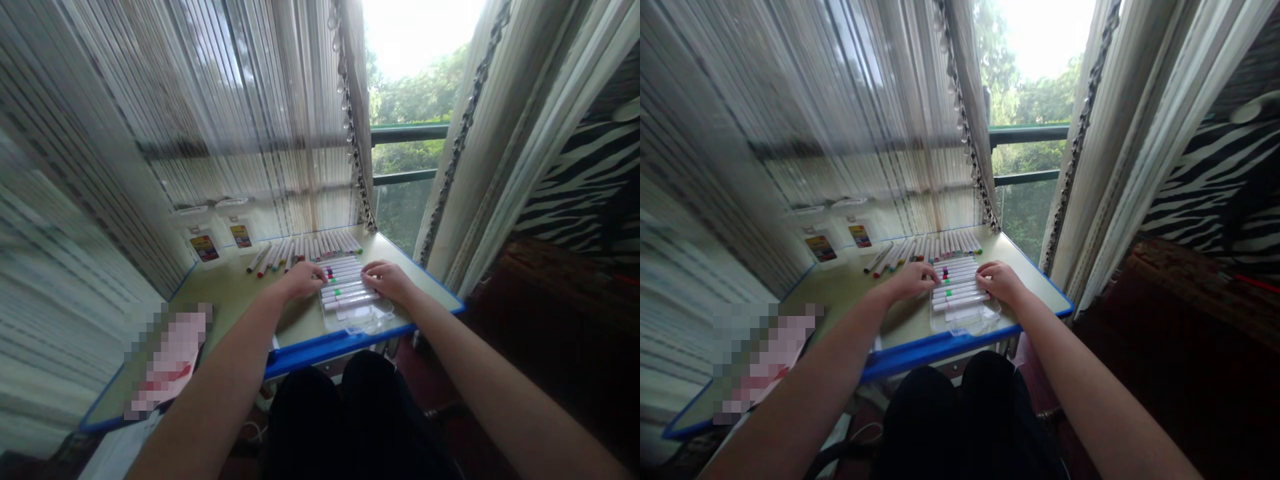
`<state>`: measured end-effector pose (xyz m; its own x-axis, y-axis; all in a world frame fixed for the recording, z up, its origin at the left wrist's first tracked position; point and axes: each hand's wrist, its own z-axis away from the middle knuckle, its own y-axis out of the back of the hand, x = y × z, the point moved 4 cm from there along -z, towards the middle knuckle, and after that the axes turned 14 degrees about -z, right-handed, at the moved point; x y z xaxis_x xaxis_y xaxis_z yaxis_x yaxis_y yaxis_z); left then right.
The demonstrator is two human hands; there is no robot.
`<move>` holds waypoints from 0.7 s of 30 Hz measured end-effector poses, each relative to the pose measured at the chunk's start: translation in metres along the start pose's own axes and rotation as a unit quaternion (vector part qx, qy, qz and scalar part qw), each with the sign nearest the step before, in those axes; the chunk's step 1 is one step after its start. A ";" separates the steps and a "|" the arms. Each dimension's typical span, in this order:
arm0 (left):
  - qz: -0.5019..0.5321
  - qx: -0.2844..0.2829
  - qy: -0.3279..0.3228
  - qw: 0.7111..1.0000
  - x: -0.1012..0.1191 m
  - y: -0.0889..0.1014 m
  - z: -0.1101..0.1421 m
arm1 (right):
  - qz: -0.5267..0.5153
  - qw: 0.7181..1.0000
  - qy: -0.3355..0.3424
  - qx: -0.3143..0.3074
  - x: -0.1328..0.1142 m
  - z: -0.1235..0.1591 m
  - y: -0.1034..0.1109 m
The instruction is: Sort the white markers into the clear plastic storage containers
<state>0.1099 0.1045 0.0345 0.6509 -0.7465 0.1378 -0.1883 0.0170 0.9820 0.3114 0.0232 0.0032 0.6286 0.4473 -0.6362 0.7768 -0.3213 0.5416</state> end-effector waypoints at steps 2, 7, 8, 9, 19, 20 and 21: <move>0.001 -0.003 0.005 1.000 0.000 0.000 0.000 | -0.005 1.000 -0.003 0.001 0.000 0.000 0.000; -0.001 0.015 -0.018 1.000 0.004 0.003 0.003 | -0.022 0.999 -0.023 0.024 0.002 0.002 0.001; -0.002 0.022 -0.028 0.999 0.005 0.003 0.003 | -0.024 0.999 -0.026 0.031 0.003 0.002 0.002; -0.004 0.026 -0.037 0.999 0.005 0.002 0.003 | -0.024 0.999 -0.028 0.034 0.003 0.002 0.002; 0.026 0.012 -0.013 1.000 0.000 0.009 0.005 | -0.037 0.998 -0.048 0.020 0.011 0.002 0.000; 0.049 0.011 -0.001 0.999 -0.002 0.016 0.007 | -0.041 0.998 -0.049 0.029 0.012 0.001 0.003; 0.076 0.014 0.012 0.997 -0.005 0.024 0.010 | -0.044 0.997 -0.050 0.043 0.010 0.001 0.007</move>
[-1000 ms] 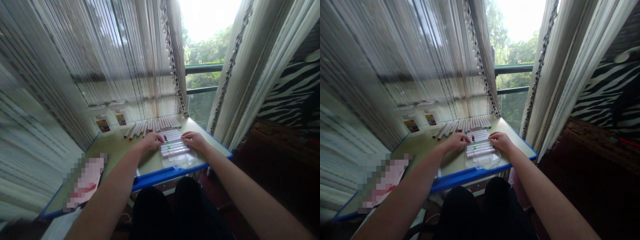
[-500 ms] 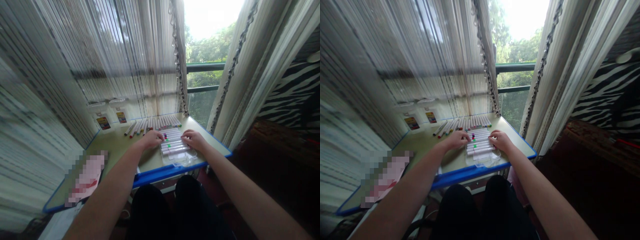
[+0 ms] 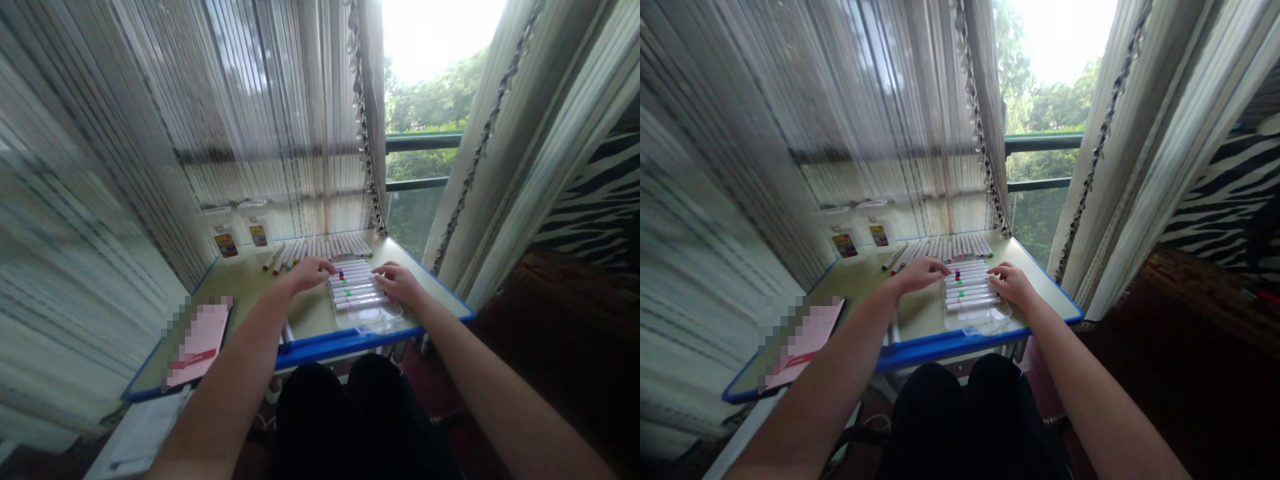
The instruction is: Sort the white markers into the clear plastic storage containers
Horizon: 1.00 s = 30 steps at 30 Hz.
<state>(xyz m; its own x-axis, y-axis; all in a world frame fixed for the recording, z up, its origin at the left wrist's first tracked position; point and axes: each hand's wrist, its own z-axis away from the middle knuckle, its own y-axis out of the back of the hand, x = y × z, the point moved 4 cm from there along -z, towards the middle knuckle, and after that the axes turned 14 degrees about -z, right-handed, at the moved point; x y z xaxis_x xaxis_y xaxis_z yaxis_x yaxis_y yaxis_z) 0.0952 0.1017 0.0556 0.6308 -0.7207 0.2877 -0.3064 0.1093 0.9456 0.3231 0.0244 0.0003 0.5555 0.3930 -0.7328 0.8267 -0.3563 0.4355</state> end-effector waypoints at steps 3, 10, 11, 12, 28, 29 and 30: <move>0.101 0.001 0.045 0.994 -0.010 0.028 0.012 | 0.005 0.999 0.023 0.024 -0.031 0.004 0.003; 0.046 0.116 0.138 0.983 -0.046 0.046 0.063 | 0.072 0.967 0.089 -0.226 -0.168 0.057 -0.110; 0.026 0.135 0.157 0.978 -0.050 0.039 0.073 | 0.091 0.963 0.085 -0.238 -0.175 0.063 -0.126; 0.010 0.151 0.176 0.973 -0.053 0.031 0.084 | 0.107 0.960 0.077 -0.247 -0.178 0.067 -0.141; -0.012 0.197 0.155 0.968 -0.035 -0.009 0.116 | 0.124 0.984 0.091 -0.096 -0.151 0.068 -0.148; -0.022 0.214 0.129 0.968 -0.030 -0.007 0.116 | 0.120 0.985 0.104 -0.073 -0.152 0.065 -0.139; -0.032 0.232 0.111 0.966 -0.025 -0.005 0.116 | 0.116 0.986 0.111 -0.046 -0.152 0.061 -0.127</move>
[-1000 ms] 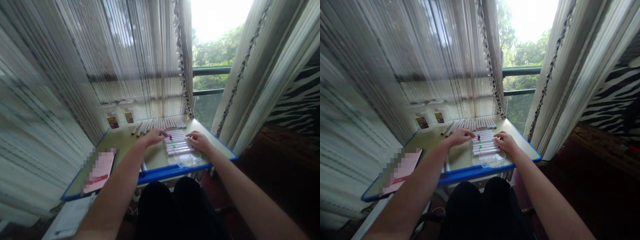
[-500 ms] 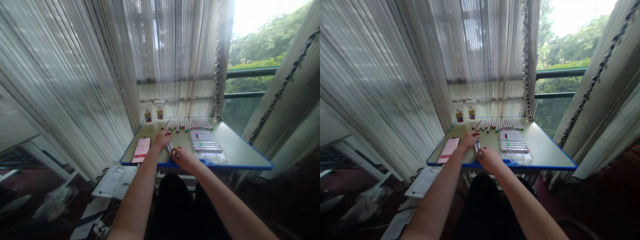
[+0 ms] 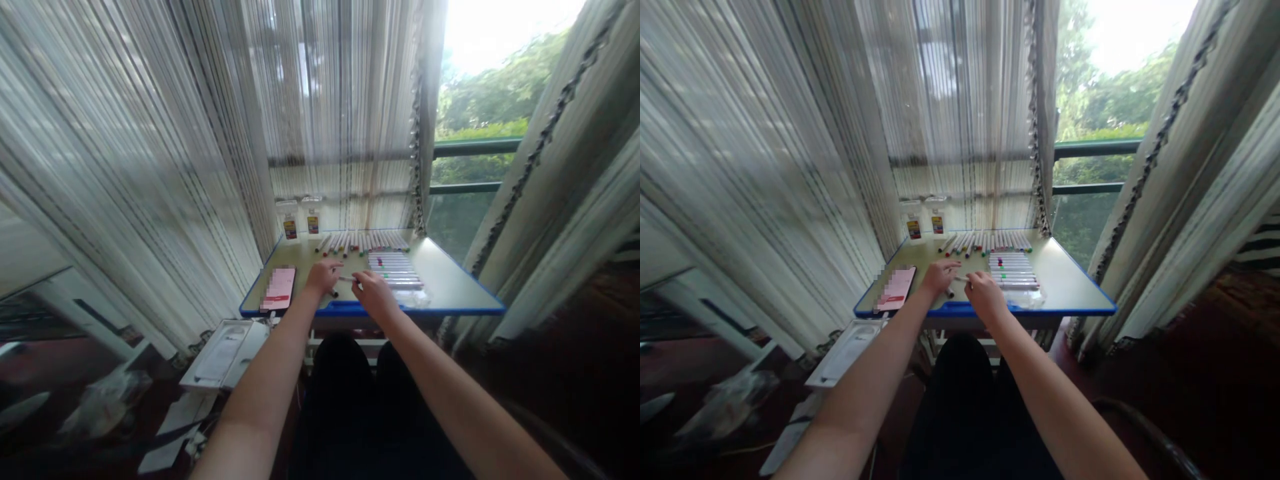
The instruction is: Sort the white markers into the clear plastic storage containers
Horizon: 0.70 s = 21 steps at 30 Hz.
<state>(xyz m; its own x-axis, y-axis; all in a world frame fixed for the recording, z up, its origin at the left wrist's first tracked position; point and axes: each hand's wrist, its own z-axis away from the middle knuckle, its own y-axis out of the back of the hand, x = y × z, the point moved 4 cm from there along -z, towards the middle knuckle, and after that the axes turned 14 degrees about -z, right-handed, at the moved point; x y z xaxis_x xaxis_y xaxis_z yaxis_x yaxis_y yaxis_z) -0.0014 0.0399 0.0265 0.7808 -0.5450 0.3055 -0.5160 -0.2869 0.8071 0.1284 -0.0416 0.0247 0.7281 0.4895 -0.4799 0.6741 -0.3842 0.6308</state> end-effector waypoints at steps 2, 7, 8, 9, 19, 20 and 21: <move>-0.003 0.033 -0.026 0.999 0.013 0.003 0.001 | -0.009 0.998 -0.014 0.057 0.013 -0.002 0.029; -0.031 0.053 -0.124 0.990 0.061 -0.005 -0.001 | -0.112 0.983 -0.084 0.115 0.068 0.014 0.095; -0.038 0.047 -0.145 0.988 0.071 -0.009 -0.002 | -0.148 0.977 -0.104 0.116 0.081 0.021 0.103; -0.043 0.037 -0.163 0.985 0.080 -0.014 -0.003 | -0.183 0.969 -0.121 0.111 0.093 0.027 0.109; -0.012 0.003 -0.150 0.989 0.104 -0.044 0.003 | -0.179 0.976 -0.121 0.039 0.146 0.047 0.116; -0.033 0.002 -0.147 0.989 0.103 -0.044 0.004 | -0.174 0.977 -0.116 0.035 0.147 0.046 0.116; -0.052 -0.001 -0.147 0.988 0.103 -0.043 0.004 | -0.170 0.979 -0.112 0.031 0.148 0.046 0.115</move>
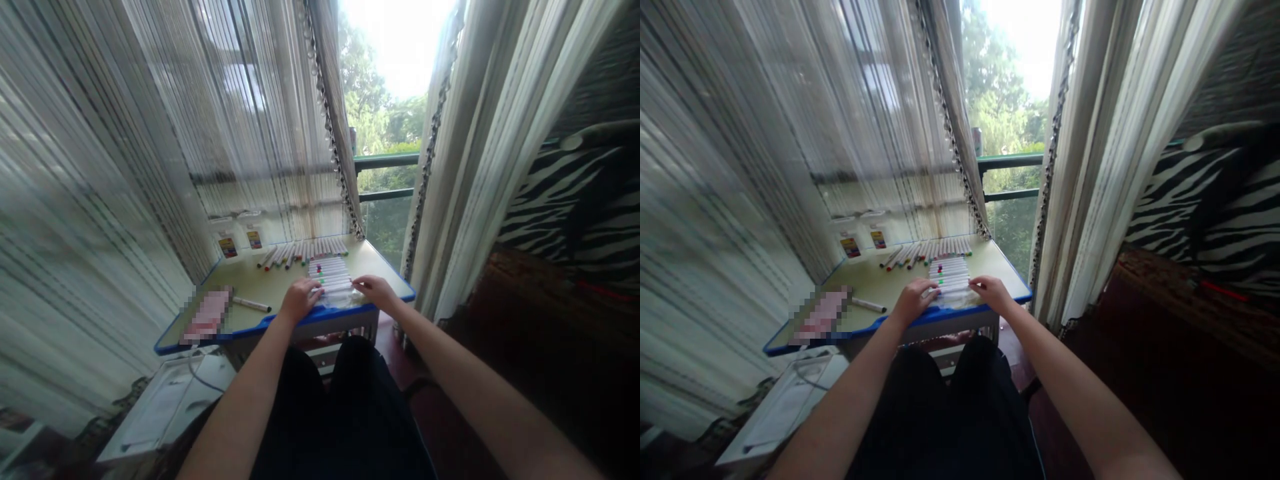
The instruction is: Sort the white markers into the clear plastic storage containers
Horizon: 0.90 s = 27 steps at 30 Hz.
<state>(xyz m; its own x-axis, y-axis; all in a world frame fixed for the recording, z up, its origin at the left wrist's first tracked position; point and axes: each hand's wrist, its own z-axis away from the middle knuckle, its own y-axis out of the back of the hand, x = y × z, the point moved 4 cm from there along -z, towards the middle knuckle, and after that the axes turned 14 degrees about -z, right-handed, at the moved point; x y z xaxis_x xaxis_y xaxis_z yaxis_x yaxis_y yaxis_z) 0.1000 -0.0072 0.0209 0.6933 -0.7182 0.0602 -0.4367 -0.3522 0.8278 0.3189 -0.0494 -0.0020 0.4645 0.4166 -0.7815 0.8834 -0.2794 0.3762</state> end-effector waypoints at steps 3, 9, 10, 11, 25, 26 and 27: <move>-0.022 -0.007 -0.001 1.000 0.000 0.001 -0.001 | 0.003 1.000 0.012 -0.019 0.003 -0.001 -0.002; -0.003 -0.007 0.031 0.999 -0.004 -0.001 -0.002 | -0.026 0.997 0.042 -0.054 0.013 -0.005 -0.004; -0.002 -0.005 0.036 0.999 -0.005 -0.001 -0.002 | -0.035 0.997 0.052 -0.055 0.014 -0.006 -0.003; -0.003 -0.003 0.039 0.999 -0.005 -0.001 -0.002 | -0.042 0.996 0.063 -0.054 0.014 -0.006 -0.003; -0.004 0.017 0.056 0.998 -0.008 -0.003 -0.001 | -0.007 0.995 0.090 -0.050 0.011 -0.004 -0.006; -0.004 0.018 0.058 0.998 -0.008 -0.003 -0.001 | 0.000 0.994 0.093 -0.049 0.010 -0.004 -0.007; -0.006 0.019 0.059 0.998 -0.008 -0.003 -0.001 | 0.007 0.994 0.096 -0.049 0.010 -0.003 -0.007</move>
<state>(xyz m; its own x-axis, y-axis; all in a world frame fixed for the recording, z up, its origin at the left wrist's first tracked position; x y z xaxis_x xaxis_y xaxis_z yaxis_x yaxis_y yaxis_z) 0.0967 0.0001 0.0184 0.7599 -0.6392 0.1182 -0.4483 -0.3836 0.8074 0.3177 -0.0405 -0.0105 0.4720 0.5727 -0.6702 0.8740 -0.2043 0.4409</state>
